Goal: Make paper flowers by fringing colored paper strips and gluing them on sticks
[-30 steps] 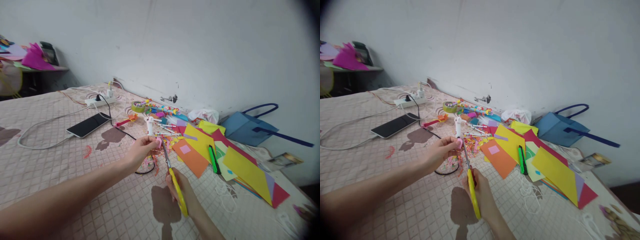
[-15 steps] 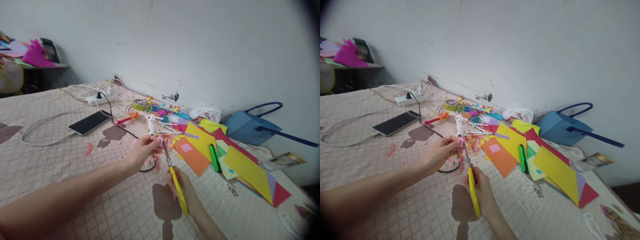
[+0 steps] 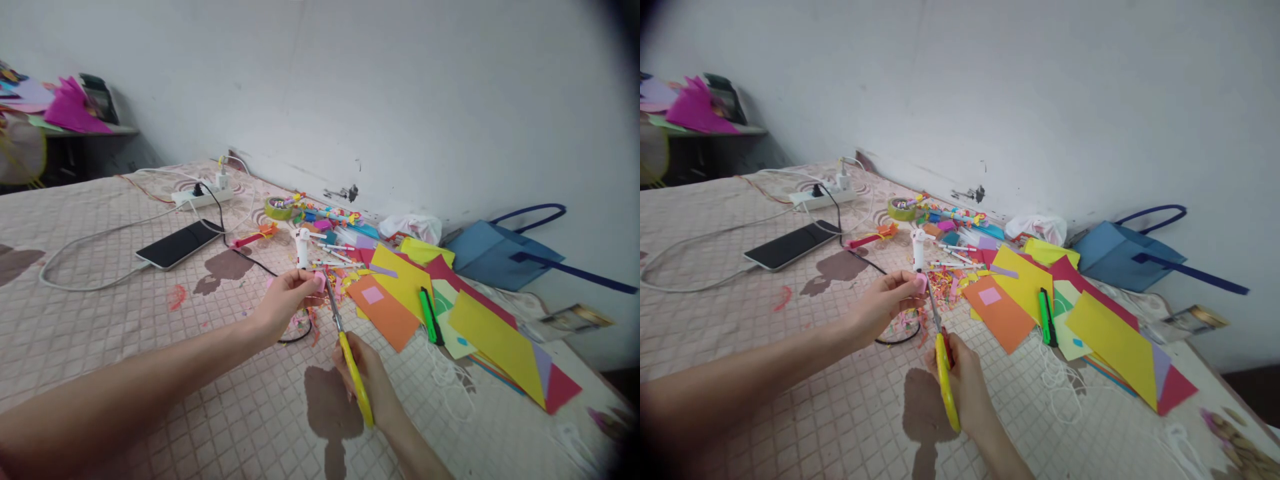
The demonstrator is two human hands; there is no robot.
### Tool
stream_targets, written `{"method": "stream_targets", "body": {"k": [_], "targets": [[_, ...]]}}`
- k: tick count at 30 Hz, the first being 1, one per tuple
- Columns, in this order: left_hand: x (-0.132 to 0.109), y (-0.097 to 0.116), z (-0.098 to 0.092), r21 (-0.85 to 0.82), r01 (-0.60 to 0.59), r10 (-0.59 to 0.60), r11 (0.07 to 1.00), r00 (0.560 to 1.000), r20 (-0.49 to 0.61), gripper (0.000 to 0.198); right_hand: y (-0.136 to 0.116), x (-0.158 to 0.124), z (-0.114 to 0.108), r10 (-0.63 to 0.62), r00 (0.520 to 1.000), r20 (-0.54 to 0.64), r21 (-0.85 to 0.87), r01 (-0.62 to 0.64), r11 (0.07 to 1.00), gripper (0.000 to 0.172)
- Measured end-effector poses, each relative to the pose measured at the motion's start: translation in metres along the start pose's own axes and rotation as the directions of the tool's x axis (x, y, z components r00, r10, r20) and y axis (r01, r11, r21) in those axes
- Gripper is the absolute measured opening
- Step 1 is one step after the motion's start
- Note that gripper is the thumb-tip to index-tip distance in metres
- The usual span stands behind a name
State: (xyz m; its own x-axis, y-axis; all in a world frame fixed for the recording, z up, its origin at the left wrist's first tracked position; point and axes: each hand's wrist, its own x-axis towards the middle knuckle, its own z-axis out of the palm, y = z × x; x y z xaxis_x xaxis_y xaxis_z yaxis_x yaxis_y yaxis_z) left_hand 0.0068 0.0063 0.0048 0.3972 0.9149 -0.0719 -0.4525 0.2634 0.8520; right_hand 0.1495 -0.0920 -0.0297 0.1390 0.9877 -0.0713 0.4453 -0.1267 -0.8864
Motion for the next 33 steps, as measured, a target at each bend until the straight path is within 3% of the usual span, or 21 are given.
{"method": "stream_targets", "body": {"k": [10,16,27,33], "targets": [[0.0006,0.0009,-0.001,0.014,0.021,-0.021,1.0,1.0,0.014,0.023,0.0088,0.0002,-0.0035,-0.018,0.998,0.065,0.041,0.016,0.999,0.048],[0.0007,-0.0036,-0.0029,0.048,0.022,-0.025,0.999,0.998,0.052,0.025,0.0086,-0.0002,-0.0026,-0.025,0.997,0.069,0.129,0.016,0.992,0.048],[-0.0008,0.0019,-0.0011,0.177,-0.034,0.022,0.984,0.997,0.068,0.025,0.0097,-0.0007,-0.0053,-0.024,0.995,0.096,0.058,0.019,0.998,0.049],[0.0013,0.0029,-0.0028,0.164,-0.081,0.071,0.983,0.995,0.066,0.023,0.0018,-0.0024,-0.006,-0.074,0.991,0.114,0.042,0.07,0.997,0.047]]}}
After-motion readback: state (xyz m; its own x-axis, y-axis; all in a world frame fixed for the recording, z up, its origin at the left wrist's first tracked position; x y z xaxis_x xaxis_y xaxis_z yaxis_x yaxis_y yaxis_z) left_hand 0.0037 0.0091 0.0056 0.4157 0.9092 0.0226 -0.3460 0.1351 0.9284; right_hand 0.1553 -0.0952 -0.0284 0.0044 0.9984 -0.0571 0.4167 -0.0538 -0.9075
